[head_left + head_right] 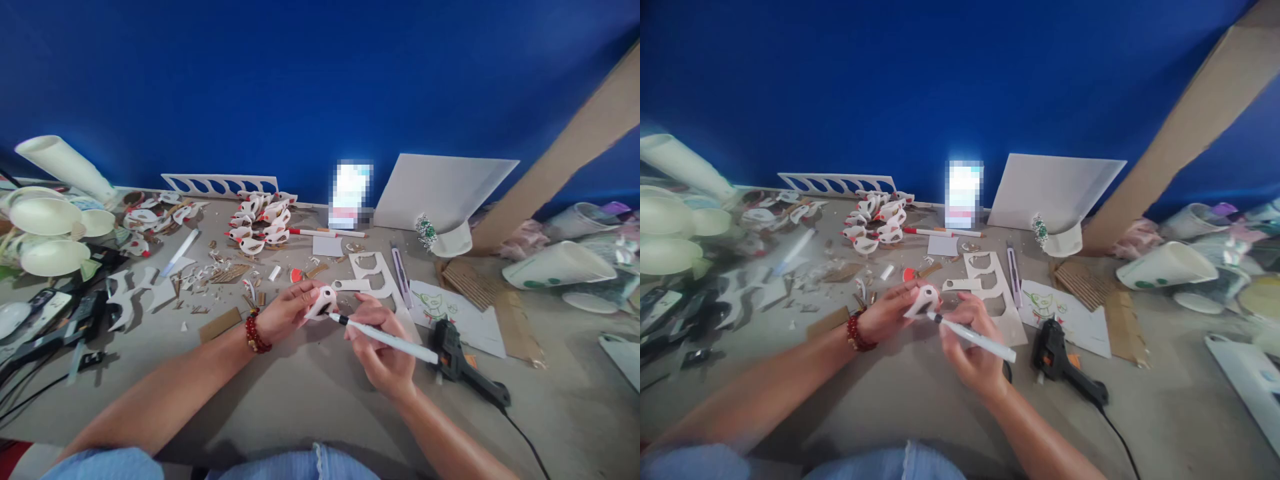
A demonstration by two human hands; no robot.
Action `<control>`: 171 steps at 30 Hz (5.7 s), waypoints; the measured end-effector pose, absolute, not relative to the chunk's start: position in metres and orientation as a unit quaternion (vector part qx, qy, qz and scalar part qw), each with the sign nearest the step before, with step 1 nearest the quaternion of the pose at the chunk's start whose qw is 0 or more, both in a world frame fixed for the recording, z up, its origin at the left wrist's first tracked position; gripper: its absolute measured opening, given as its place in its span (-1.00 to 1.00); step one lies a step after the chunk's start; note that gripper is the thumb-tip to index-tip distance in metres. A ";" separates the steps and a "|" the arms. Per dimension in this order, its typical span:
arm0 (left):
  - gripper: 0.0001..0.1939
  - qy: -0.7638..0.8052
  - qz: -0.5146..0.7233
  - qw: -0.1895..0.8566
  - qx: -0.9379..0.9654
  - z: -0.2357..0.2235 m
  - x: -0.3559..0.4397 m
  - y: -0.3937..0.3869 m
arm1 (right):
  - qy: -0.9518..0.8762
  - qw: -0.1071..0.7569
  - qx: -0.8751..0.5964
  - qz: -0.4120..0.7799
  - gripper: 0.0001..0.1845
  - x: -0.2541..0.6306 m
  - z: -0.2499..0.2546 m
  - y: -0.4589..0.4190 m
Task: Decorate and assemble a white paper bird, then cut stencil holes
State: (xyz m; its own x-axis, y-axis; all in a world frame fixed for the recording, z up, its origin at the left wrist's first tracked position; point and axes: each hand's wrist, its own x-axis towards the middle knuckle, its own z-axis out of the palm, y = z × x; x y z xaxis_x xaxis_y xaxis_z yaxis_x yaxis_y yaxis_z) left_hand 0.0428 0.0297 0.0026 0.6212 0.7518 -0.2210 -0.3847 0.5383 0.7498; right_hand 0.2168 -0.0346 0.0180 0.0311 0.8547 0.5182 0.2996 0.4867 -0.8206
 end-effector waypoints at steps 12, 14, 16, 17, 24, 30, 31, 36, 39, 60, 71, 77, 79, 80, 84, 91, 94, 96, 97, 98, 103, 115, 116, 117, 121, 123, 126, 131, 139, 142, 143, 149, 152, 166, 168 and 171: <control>-0.61 0.259 0.342 0.838 0.337 0.004 0.042 0.031 | -0.664 0.560 -0.435 0.236 -0.80 0.216 0.019 -0.034; -0.61 0.271 0.341 0.834 0.338 0.003 0.042 0.031 | -0.657 0.560 -0.447 0.232 -0.80 0.217 0.018 -0.034; -0.60 0.282 0.337 0.832 0.339 0.002 0.042 0.030 | -0.648 0.566 -0.457 0.229 -0.81 0.218 0.018 -0.034; -0.60 0.281 0.336 0.832 0.340 0.002 0.042 0.030 | -0.647 0.566 -0.456 0.229 -0.82 0.218 0.017 -0.034; -0.60 0.292 0.344 0.828 0.333 0.004 0.043 0.030 | -0.636 0.572 -0.467 0.223 -0.86 0.219 0.017 -0.033; -0.60 0.282 0.335 0.834 0.336 0.003 0.043 0.031 | -0.646 0.563 -0.464 0.226 -0.84 0.220 0.015 -0.033; -0.61 0.283 0.337 0.834 0.333 0.003 0.043 0.031 | -0.642 0.567 -0.465 0.225 -0.84 0.220 0.015 -0.033; -0.59 0.293 0.336 0.831 0.333 0.003 0.042 0.030 | -0.647 0.566 -0.457 0.229 -0.83 0.219 0.016 -0.033; -0.61 0.293 0.337 0.831 0.332 0.002 0.042 0.030 | -0.644 0.564 -0.467 0.221 -0.83 0.219 0.016 -0.032; -0.60 0.291 0.337 0.830 0.336 0.008 0.043 0.030 | -0.659 0.555 -0.462 0.209 -0.85 0.217 0.017 -0.032; -0.61 0.293 0.333 0.831 0.336 0.008 0.044 0.030 | -0.652 0.557 -0.468 0.213 -0.87 0.215 0.017 -0.033; -0.61 0.297 0.335 0.830 0.332 0.008 0.043 0.030 | -0.641 0.568 -0.471 0.212 -0.87 0.219 0.018 -0.031; -0.62 0.298 0.337 0.829 0.333 0.006 0.043 0.030 | -0.641 0.562 -0.477 0.212 -0.88 0.218 0.018 -0.031; -0.62 0.299 0.336 0.828 0.334 0.006 0.043 0.030 | -0.643 0.560 -0.478 0.212 -0.89 0.218 0.018 -0.032; -0.60 0.287 0.331 0.831 0.344 0.005 0.043 0.030 | -0.656 0.557 -0.464 0.211 -0.85 0.215 0.018 -0.033; -0.62 0.296 0.335 0.828 0.340 0.008 0.043 0.030 | -0.645 0.560 -0.475 0.213 -0.88 0.217 0.017 -0.032; -0.61 0.294 0.337 0.830 0.334 0.006 0.043 0.030 | -0.648 0.557 -0.473 0.213 -0.88 0.216 0.017 -0.032; -0.62 0.284 0.338 0.834 0.332 0.004 0.043 0.030 | -0.660 0.561 -0.450 0.218 -0.85 0.214 0.018 -0.033; -0.63 0.276 0.340 0.837 0.329 0.003 0.043 0.030 | -0.665 0.562 -0.438 0.223 -0.83 0.213 0.019 -0.034; -0.65 0.267 0.344 0.839 0.326 0.002 0.043 0.030 | -0.668 0.565 -0.427 0.229 -0.81 0.213 0.020 -0.035; -0.70 0.254 0.353 0.845 0.312 0.003 0.043 0.030 | -0.639 0.592 -0.421 0.252 -0.81 0.216 0.022 -0.037; -0.74 0.216 0.370 0.847 0.314 0.002 0.041 0.032 | -0.646 0.562 -0.485 0.179 -0.68 0.220 0.016 -0.033; -0.74 0.205 0.374 0.849 0.312 0.001 0.041 0.032 | -0.663 0.553 -0.477 0.165 -0.67 0.219 0.016 -0.033; -0.75 0.193 0.380 0.849 0.312 0.001 0.042 0.031 | -0.681 0.542 -0.471 0.145 -0.66 0.219 0.016 -0.034; -0.81 0.165 0.416 0.836 0.319 0.002 0.043 0.029 | -0.740 0.481 -0.468 0.047 -0.54 0.218 0.012 -0.036; -0.82 0.160 0.427 0.829 0.323 0.004 0.044 0.027 | -0.755 0.463 -0.464 0.005 -0.50 0.218 0.009 -0.037; -0.79 0.156 0.441 0.823 0.323 0.008 0.044 0.024 | -0.772 0.455 -0.445 -0.015 -0.47 0.219 0.007 -0.038; -0.77 0.157 0.459 0.812 0.326 0.006 0.045 0.024 | -0.791 0.438 -0.427 -0.014 -0.43 0.218 0.008 -0.037; -0.77 0.162 0.464 0.798 0.350 0.006 0.046 0.025 | -0.773 0.459 -0.437 -0.001 -0.51 0.219 0.006 -0.033; -0.77 0.164 0.461 0.797 0.353 0.006 0.045 0.025 | -0.771 0.468 -0.433 0.001 -0.53 0.219 0.007 -0.034; -0.78 0.165 0.460 0.798 0.354 0.005 0.045 0.025 | -0.770 0.468 -0.433 0.001 -0.53 0.220 0.007 -0.034; -0.78 0.184 0.460 0.790 0.362 0.000 0.046 0.026 | -0.773 0.466 -0.430 0.003 -0.51 0.222 0.006 -0.032; -0.79 0.213 0.457 0.774 0.384 -0.002 0.048 0.024 | -0.772 0.472 -0.424 0.017 -0.52 0.222 0.011 -0.033; -0.45 0.317 0.326 0.211 0.865 0.055 0.024 0.027 | -0.392 0.616 -0.491 0.475 -0.64 0.229 0.015 -0.020; -0.49 0.313 0.298 0.181 0.883 0.061 0.023 0.026 | -0.394 0.615 -0.487 0.479 -0.63 0.227 0.016 -0.021; -0.55 0.309 0.272 0.175 0.894 0.064 0.021 0.024 | -0.405 0.607 -0.486 0.481 -0.65 0.225 0.017 -0.022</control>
State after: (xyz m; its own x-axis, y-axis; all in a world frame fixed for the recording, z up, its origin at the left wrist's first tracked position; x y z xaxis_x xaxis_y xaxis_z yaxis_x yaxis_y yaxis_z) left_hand 0.0214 0.0244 0.0642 0.6609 0.6477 0.3790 0.4573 -0.7481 0.4808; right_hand 0.2247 -0.0223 0.0165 0.2104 0.9773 0.0241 -0.1904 0.0652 -0.9795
